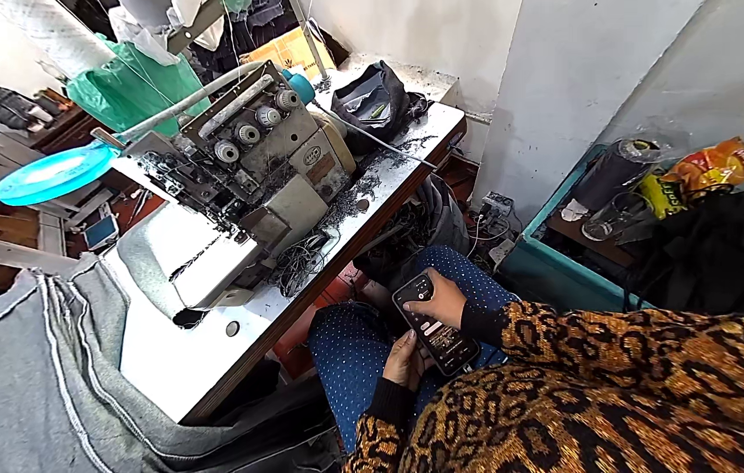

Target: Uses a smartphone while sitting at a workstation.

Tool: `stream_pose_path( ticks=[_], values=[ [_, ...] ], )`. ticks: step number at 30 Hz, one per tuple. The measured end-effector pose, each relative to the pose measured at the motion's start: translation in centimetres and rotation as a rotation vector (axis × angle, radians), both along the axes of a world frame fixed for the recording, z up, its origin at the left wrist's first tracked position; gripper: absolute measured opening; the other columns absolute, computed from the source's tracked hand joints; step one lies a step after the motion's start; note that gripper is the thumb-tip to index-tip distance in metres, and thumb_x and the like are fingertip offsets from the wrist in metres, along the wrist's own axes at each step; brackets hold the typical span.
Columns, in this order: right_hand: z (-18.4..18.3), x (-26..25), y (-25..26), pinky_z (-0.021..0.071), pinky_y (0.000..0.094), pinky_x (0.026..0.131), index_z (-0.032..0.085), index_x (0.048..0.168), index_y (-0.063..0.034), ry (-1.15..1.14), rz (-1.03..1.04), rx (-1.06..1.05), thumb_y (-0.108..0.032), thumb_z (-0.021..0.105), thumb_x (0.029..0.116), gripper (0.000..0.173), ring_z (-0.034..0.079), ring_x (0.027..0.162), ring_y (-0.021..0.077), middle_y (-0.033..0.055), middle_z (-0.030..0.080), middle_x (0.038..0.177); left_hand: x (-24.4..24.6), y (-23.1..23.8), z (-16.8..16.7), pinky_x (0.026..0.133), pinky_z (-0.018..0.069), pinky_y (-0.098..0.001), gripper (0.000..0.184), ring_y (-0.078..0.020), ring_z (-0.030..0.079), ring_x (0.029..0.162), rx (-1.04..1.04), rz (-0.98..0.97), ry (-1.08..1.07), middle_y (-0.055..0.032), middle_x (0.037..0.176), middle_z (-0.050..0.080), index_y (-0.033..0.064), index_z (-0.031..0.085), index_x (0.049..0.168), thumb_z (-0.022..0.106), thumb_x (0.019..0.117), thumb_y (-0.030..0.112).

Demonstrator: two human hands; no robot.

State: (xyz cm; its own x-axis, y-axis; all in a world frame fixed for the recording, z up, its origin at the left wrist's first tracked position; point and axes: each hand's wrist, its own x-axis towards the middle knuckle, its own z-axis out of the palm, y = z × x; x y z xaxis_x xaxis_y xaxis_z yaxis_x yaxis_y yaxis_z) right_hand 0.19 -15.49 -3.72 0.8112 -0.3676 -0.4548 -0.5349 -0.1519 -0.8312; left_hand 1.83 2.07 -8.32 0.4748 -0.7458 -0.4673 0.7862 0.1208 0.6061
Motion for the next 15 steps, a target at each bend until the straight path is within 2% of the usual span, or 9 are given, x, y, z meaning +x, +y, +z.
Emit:
stream_pose_path(
  ticks=[11, 15],
  values=[
    [0.37, -0.14, 0.03, 0.0529, 0.0513, 0.095, 0.048, 0.137, 0.0008, -0.002, -0.001, 0.025, -0.031, 0.087, 0.0833, 0.074, 0.067, 0.105, 0.0337, 0.0234, 0.066, 0.114, -0.04, -0.05, 0.08, 0.081, 0.0615, -0.0384, 0.036, -0.0232, 0.075, 0.092, -0.003, 0.009, 0.009, -0.0138, 0.104, 0.075, -0.0013, 0.053, 0.122, 0.027, 0.1061, 0.017],
    [-0.11, -0.40, -0.25, 0.0510, 0.0526, 0.096, 0.051, 0.136, 0.0014, -0.060, -0.028, 0.071, -0.028, 0.080, 0.0902, 0.062, 0.066, 0.107, 0.0344, 0.0248, 0.065, 0.116, -0.07, -0.12, 0.34, 0.081, 0.0610, -0.0374, 0.037, -0.0216, 0.074, 0.092, 0.027, 0.009, -0.003, -0.0117, 0.102, 0.075, -0.0003, 0.053, 0.121, 0.024, 0.1073, 0.017]
  ],
)
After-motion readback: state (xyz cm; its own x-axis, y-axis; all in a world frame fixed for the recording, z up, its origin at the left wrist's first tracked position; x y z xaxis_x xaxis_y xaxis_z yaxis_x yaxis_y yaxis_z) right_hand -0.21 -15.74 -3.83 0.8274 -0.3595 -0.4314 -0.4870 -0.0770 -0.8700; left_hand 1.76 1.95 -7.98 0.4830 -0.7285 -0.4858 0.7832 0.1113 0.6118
